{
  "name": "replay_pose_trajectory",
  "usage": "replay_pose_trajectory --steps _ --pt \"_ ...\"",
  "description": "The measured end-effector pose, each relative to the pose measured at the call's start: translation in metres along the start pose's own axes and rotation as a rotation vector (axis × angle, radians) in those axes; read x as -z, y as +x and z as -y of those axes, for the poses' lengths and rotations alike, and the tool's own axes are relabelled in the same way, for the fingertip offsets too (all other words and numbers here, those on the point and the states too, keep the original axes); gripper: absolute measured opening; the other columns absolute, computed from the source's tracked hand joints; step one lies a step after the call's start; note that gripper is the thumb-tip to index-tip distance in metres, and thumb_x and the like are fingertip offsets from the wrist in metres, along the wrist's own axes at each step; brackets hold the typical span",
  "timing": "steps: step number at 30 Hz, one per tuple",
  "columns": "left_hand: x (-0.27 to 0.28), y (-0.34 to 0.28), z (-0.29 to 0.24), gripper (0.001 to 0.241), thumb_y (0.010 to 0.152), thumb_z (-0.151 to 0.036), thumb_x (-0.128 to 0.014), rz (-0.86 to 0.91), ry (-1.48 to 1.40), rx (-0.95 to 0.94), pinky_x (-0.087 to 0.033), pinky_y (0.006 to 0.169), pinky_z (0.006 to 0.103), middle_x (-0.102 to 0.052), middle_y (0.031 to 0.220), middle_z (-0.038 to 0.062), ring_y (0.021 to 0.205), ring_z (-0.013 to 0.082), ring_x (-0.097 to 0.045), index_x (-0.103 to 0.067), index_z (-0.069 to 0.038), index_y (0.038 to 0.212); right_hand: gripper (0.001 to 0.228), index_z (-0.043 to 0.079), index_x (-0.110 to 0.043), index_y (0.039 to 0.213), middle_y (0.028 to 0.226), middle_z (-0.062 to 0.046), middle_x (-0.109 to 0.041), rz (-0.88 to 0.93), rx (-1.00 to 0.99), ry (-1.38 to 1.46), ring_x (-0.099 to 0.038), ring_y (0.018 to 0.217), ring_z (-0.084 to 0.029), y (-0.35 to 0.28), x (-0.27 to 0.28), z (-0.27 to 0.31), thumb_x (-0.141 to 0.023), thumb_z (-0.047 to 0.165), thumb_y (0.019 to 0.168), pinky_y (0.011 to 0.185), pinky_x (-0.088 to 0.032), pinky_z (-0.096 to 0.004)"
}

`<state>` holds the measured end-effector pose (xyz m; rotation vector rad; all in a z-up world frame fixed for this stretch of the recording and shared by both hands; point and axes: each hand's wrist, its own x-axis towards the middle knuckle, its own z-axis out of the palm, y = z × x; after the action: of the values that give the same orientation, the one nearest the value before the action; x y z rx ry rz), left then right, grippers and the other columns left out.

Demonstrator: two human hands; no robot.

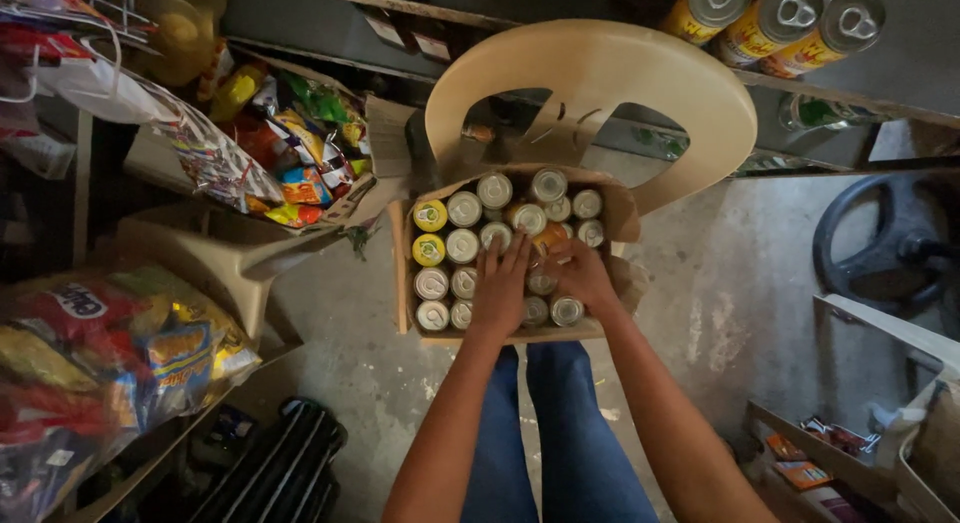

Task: Moving canned goods from a store shelf into a box placed on a chair.

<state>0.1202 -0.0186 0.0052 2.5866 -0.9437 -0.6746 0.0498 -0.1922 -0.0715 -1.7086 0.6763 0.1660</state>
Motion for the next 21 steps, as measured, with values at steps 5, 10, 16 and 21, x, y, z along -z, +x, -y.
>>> replay_pose_trajectory --steps 5,10,16,21 --pt "0.006 -0.003 -0.004 0.094 0.077 0.009 -0.065 0.015 -0.026 0.005 -0.018 0.125 0.0541 -0.018 0.169 0.007 0.152 0.04 -0.019 -0.027 -0.011 0.161 0.038 0.002 -0.06 0.114 0.112 -0.01 -0.064 -0.061 0.045 -0.009 -0.065 0.102 -0.021 -0.005 -0.002 -0.001 -0.082 0.018 0.087 0.084 -0.054 -0.037" --pt "0.007 -0.014 -0.01 0.091 0.076 0.005 -0.068 0.002 -0.096 -0.001 -0.02 0.124 0.0544 -0.021 0.167 0.011 0.151 0.0417 -0.021 -0.03 -0.008 0.157 0.036 0.005 -0.06 0.118 0.119 -0.012 -0.06 -0.18 0.182 -0.05 -0.064 0.108 -0.025 -0.016 -0.007 0.004 -0.079 0.013 0.088 0.088 -0.054 -0.039" --pt "0.002 -0.017 -0.022 0.079 0.088 0.005 -0.065 -0.251 -0.024 -0.069 -0.027 0.126 0.0504 -0.027 0.167 0.018 0.154 0.0397 -0.027 -0.033 -0.005 0.159 0.041 0.006 -0.059 0.126 0.127 -0.019 -0.055 -0.364 0.45 -0.481 -0.049 0.114 -0.044 -0.052 -0.011 0.084 -0.071 0.002 0.086 0.097 -0.039 -0.055" --pt "0.104 -0.016 -0.071 0.076 0.091 -0.001 -0.062 -0.247 -0.123 -0.133 -0.03 0.119 0.053 -0.027 0.163 0.021 0.152 0.042 -0.024 -0.028 -0.002 0.159 0.042 0.007 -0.058 0.134 0.134 -0.021 -0.049 -0.473 0.715 -0.483 -0.046 0.122 -0.044 -0.073 0.013 0.158 -0.061 -0.003 0.093 0.103 -0.04 -0.054"
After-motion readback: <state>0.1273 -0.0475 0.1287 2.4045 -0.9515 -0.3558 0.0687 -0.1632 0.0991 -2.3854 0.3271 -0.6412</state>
